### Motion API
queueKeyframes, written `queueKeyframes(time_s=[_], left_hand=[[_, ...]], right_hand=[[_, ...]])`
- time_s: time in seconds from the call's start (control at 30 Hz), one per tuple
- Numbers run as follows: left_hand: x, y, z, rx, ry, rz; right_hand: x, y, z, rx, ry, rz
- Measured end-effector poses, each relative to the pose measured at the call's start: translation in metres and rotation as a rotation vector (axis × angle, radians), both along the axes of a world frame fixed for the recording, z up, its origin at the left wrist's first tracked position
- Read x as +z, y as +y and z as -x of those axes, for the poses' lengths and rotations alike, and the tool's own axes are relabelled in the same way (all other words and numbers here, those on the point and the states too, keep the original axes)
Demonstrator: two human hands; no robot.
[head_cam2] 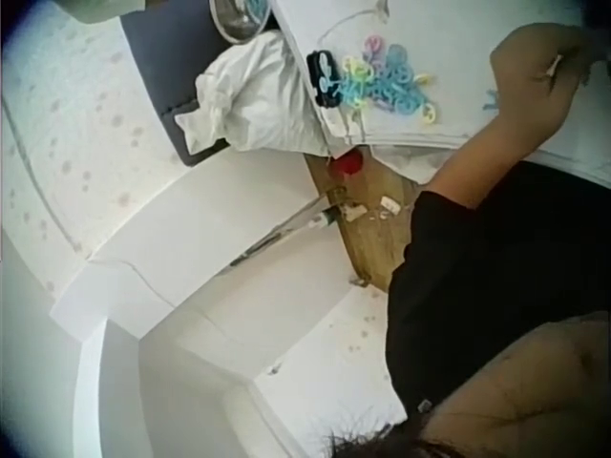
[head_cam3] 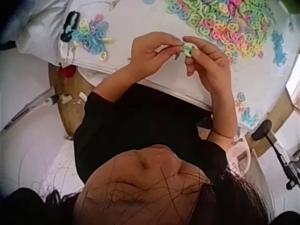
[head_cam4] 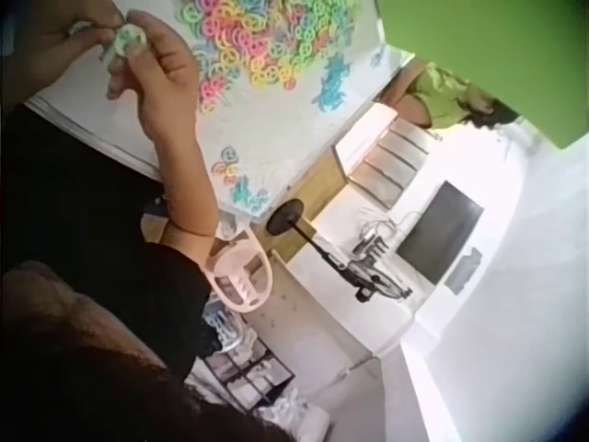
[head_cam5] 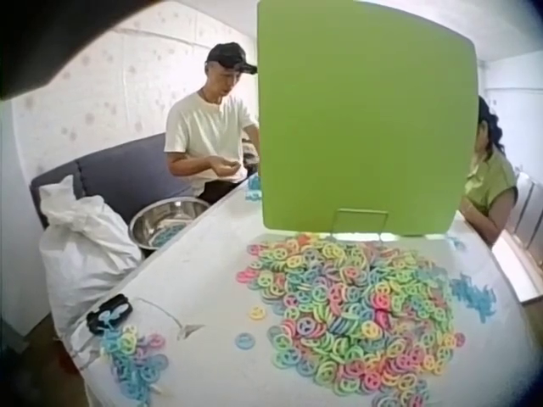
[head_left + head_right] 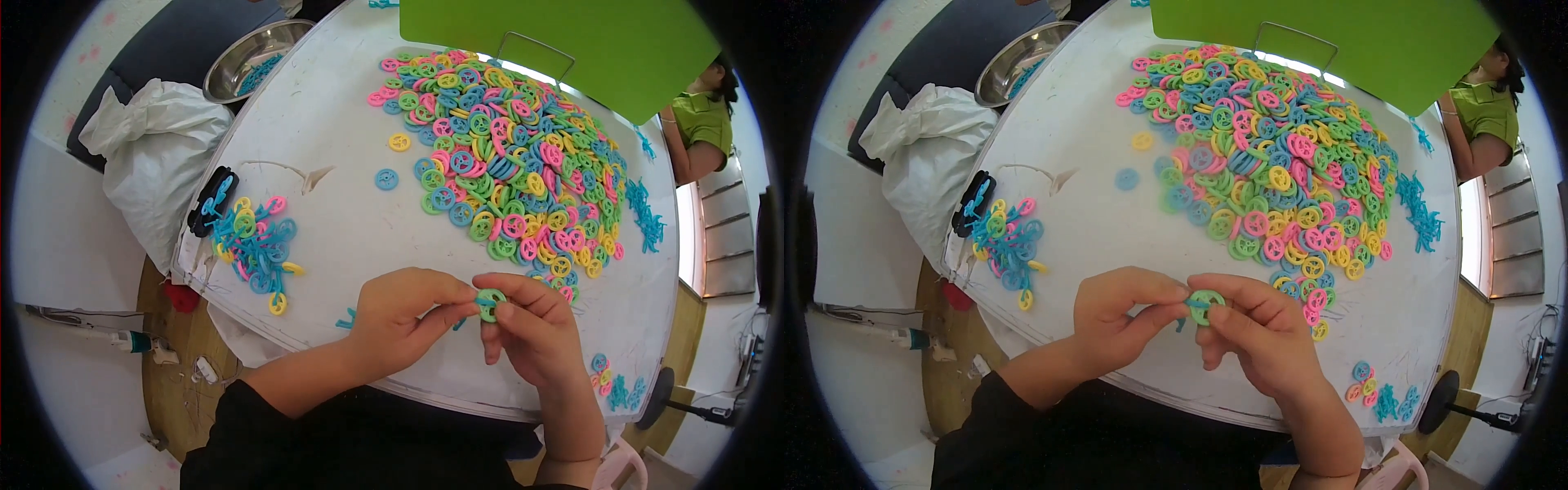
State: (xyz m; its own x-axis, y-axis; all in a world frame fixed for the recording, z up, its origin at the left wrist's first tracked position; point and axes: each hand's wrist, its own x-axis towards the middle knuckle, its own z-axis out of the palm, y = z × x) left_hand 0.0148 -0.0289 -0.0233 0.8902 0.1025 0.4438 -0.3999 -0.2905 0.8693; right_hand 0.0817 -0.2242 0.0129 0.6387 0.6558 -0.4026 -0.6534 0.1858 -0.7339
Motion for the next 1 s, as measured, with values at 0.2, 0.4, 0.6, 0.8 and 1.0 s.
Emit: queueKeyframes(time_s=[0.2, 0.4, 0.6, 0.8, 1.0], left_hand=[[0.004, 0.003, -0.002, 0.057, 0.357, 0.443], [0.003, 0.005, -0.004, 0.027, 0.4, 0.464], [0.008, 0.005, -0.008, 0.013, 0.353, 0.12], [0.004, 0.003, -0.018, -0.121, 0.043, -0.208], [0.013, 0.004, -0.017, 0.021, 0.124, -0.215]], right_hand=[[-0.01, 0.006, 0.001, -0.05, -1.595, 0.571], [-0.016, 0.018, 0.01, -0.025, -2.122, 0.466], [-0.018, 0.012, -0.005, 0.036, -1.609, 0.49], [-0.029, -0.001, -0.016, -0.001, -0.597, 0.162], [-0.032, -0.002, -0.038, -0.012, -1.457, 0.68]])
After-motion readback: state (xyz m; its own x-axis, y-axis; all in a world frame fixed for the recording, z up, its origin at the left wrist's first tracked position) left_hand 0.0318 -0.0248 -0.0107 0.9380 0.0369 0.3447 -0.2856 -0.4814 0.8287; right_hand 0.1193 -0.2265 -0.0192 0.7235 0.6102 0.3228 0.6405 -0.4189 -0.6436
